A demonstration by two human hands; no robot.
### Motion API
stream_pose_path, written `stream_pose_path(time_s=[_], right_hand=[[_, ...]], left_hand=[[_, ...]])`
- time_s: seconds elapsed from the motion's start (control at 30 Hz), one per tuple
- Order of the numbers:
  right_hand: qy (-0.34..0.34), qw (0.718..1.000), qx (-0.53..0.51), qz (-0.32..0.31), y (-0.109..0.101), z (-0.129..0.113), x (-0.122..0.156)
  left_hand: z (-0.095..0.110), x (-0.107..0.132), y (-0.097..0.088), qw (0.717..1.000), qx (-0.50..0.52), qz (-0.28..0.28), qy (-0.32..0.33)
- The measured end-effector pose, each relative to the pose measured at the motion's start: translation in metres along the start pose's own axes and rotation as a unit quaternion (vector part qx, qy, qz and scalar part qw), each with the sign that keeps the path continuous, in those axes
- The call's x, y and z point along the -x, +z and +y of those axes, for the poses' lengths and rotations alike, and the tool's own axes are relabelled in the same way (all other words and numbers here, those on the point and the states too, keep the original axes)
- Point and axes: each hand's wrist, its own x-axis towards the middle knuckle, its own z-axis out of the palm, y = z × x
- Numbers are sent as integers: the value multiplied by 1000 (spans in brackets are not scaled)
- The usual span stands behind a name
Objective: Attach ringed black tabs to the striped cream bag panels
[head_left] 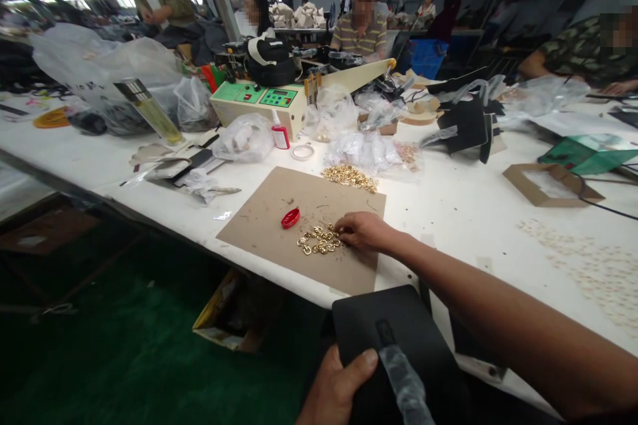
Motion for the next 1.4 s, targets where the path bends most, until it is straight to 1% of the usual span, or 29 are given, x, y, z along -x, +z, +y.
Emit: stream_pose_path(time_s=[0.13,0.23,0.3,0.37,0.4,0.47,0.57,0.63,0.7,0.73,0.77,0.83,0.9,1.0,1.13,1.3,1.4], right_hand=[[7,1000,15,-16,-5,3,-9],[6,1000,8,-20,-10,4,-11],[6,1000,-12,-16,-14,6,-5],[14,999,-35,-4,-23,10,11],[22,999,-43,5,-28,14,22],[49,996,-68,31,-43,24,55],[112,980,-135,89,-66,42,121],[170,964,-158,131,-77,52,168],[216,954,-138,158,-80,58,209],[228,952,-123,166,-79,59,226],[229,952,-108,170,-75,60,239],[206,960,-77,175,-64,58,257],[171,969,-43,175,-53,55,265],[116,978,9,170,-40,49,269],[63,985,49,153,-33,46,272],[56,985,58,153,-34,49,275],[73,984,54,154,-35,50,275]], left_hand=[[2,1,3,1000,2,5,3],[1,2,4,1000,16,13,-1],[0,2,5,1000,14,20,-7],[-1,2,6,999,17,29,-17],[-2,2,7,999,25,37,-24],[-3,1,9,996,51,62,-38],[-3,-3,14,991,66,103,-62],[-2,-7,18,988,61,113,-83],[-3,-11,24,988,58,107,-98],[-3,-12,27,988,58,102,-102],[-4,-13,30,988,56,99,-104],[-5,-12,37,988,53,100,-104],[-8,-10,43,988,46,109,-99],[-12,-5,51,988,41,127,-84],[-17,0,59,986,39,147,-72],[-18,2,67,988,34,138,-68],[-17,1,70,989,21,133,-68]])
